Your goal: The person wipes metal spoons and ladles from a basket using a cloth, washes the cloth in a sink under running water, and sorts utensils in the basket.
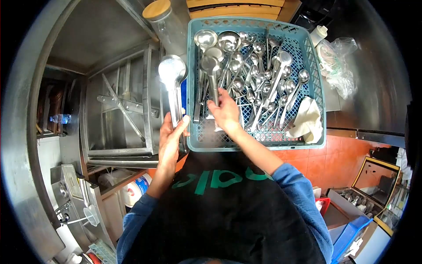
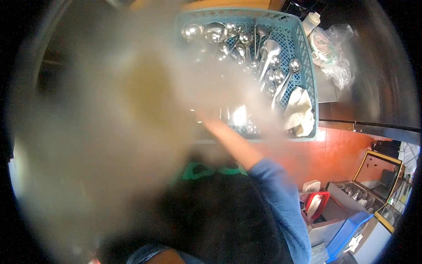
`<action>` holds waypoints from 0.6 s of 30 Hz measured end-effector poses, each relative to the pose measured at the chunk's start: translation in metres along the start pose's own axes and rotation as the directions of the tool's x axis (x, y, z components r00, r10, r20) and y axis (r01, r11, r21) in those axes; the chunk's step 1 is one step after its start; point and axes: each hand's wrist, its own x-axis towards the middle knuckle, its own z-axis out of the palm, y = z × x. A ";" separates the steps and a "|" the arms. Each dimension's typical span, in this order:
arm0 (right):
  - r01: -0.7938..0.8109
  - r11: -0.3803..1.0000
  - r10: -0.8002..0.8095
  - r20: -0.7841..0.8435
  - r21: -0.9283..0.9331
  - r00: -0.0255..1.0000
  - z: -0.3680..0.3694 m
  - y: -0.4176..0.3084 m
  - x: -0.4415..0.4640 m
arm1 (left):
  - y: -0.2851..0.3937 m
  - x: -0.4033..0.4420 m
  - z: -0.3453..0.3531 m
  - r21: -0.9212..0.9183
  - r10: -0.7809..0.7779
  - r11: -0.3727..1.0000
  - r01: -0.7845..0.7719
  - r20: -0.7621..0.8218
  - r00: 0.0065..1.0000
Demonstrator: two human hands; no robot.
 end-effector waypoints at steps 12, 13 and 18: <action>-0.378 0.684 0.261 0.274 0.624 0.926 -0.074 -0.024 -0.073 | -0.009 -0.003 0.050 -0.156 -0.498 0.828 0.538 0.235 0.835; -0.289 0.746 0.150 0.272 0.599 0.951 -0.072 -0.023 -0.077 | -0.009 -0.002 0.051 -0.189 -0.473 0.821 0.539 0.305 0.827; 0.242 0.949 -0.160 0.352 -0.202 0.922 -0.080 -0.030 -0.085 | -0.009 -0.010 0.046 -0.264 -0.345 0.840 0.473 0.413 0.843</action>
